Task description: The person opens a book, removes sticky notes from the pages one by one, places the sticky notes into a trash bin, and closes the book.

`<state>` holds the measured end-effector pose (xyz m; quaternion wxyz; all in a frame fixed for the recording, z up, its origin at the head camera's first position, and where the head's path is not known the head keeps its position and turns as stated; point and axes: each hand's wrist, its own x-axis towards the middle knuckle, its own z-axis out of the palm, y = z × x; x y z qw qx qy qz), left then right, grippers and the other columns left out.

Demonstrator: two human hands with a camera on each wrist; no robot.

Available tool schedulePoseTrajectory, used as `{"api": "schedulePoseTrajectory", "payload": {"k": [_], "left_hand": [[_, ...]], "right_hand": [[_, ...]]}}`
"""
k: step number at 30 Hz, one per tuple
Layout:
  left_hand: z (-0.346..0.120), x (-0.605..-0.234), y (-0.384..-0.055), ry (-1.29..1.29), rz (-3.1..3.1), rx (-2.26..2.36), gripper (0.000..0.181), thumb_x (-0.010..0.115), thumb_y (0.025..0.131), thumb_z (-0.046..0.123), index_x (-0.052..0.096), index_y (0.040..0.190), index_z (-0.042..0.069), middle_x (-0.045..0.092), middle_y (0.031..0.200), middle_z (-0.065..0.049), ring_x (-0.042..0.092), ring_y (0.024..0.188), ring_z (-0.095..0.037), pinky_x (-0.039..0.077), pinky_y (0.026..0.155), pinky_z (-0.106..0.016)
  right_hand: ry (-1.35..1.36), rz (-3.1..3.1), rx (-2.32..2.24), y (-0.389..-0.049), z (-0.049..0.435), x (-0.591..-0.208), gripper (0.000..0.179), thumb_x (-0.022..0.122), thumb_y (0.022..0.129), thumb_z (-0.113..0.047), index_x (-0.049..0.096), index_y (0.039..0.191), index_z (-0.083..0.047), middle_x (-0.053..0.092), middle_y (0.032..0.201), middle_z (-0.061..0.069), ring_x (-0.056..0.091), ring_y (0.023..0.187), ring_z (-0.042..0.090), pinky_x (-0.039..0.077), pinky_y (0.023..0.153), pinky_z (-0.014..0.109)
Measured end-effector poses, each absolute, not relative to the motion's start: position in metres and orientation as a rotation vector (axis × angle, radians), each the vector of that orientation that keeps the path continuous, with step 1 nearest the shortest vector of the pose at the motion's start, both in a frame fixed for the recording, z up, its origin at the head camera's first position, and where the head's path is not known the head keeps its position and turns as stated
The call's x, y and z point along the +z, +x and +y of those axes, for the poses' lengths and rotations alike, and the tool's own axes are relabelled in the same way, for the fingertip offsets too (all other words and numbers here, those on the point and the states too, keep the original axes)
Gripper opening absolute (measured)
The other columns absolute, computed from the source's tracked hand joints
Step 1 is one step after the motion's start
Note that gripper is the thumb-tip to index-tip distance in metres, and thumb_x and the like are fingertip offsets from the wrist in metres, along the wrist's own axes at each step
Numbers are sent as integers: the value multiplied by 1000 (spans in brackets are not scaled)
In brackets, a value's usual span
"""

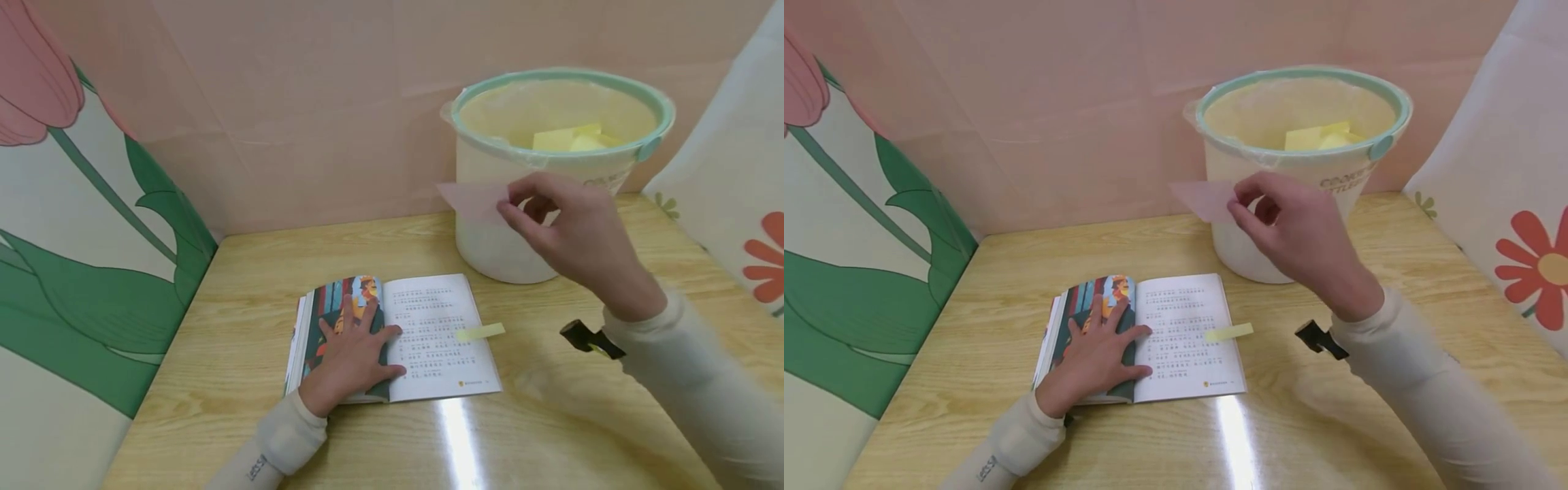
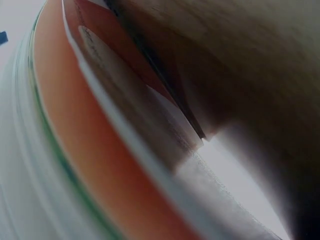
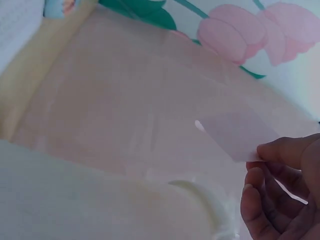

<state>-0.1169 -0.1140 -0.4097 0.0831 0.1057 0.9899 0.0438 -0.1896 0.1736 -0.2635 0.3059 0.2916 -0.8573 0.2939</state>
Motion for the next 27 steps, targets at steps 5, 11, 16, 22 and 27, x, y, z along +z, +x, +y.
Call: {"api": "schedulePoseTrajectory", "payload": {"k": [5,11,16,22,27], "left_hand": [[-114,-409,-116,320,2953,122,64,69,80,67,56,137,41,22,166,-10,2,151,-54,20,96,-88],[-116,-408,-116,320,2960,118,64,69,80,67,56,137,42,22,166,-11,2,151,-54,20,96,-88],[-115,-409,-116,317,2956,120,64,69,80,67,56,137,41,23,165,-11,3,150,-54,19,96,-88],[-115,-409,-115,315,2955,127,63,70,80,67,57,137,41,23,165,-11,3,150,-54,19,96,-88],[-115,-409,-115,315,2958,131,63,70,80,67,57,136,41,23,165,-11,3,150,-55,20,96,-88]], "right_hand": [[714,-2119,895,-189,177,-232,13,76,86,-7,74,98,-1,68,85,-16,53,70,-14,42,69,6],[649,-1907,977,-197,180,-211,21,71,90,-16,75,94,4,72,85,-17,59,72,-11,47,75,8],[489,-1924,768,-210,188,-209,28,67,92,-28,77,93,-2,76,88,15,44,77,-24,36,75,4],[396,-1996,628,-229,198,-212,21,67,92,-20,76,94,0,74,87,21,31,79,-22,26,77,15],[391,-2075,504,-243,207,-217,22,62,94,-16,74,92,3,70,82,25,49,74,19,25,66,29]]}}
